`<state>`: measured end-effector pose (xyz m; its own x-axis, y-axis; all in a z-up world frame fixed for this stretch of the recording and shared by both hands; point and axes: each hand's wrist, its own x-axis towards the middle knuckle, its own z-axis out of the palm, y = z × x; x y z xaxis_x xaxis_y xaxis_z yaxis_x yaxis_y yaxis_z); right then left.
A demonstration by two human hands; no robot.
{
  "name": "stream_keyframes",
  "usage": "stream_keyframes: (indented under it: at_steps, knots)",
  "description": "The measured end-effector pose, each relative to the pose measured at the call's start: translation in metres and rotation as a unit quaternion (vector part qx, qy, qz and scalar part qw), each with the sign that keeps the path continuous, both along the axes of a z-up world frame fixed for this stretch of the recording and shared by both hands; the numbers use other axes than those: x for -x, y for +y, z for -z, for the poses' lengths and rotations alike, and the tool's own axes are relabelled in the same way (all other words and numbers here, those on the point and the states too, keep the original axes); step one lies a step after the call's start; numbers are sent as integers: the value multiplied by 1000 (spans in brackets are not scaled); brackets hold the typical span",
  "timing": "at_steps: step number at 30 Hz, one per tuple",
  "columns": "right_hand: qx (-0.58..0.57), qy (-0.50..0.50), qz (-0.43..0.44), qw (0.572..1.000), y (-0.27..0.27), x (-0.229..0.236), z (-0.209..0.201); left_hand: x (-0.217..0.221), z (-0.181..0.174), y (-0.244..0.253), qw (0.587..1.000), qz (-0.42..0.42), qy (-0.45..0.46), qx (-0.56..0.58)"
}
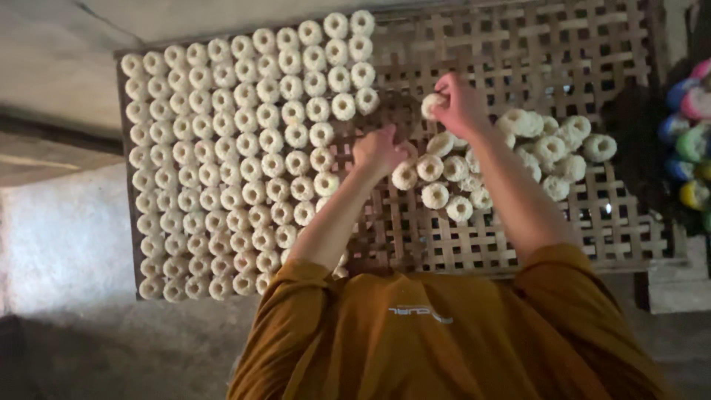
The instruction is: The person arranges white dough rings on a woven tray, then places colorful plastic bottle caps into a small woven basket. The person handles the dough rings and caps by hand without using tools.
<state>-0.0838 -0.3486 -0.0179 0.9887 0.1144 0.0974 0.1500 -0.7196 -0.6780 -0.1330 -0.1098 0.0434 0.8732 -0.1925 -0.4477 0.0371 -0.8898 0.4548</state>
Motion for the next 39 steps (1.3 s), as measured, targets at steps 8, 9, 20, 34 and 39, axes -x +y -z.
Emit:
stream_keyframes:
  at_steps: [8,9,20,34,39]
  knots:
    - [-157,67,-12,985,107,8,29,-13,-5,93,972,-134,-194,-23]
    - [-149,69,4,986,117,10,31,-13,-1,97,968,-131,-210,-29]
    - [-61,4,32,998,157,23,-1,-28,37,104,952,-102,-286,-48]
    - [134,202,-87,966,-11,33,-57,40,21,32,990,20,-124,59]
    - [250,-81,-243,934,-8,66,-47,50,43,6,985,99,-139,8]
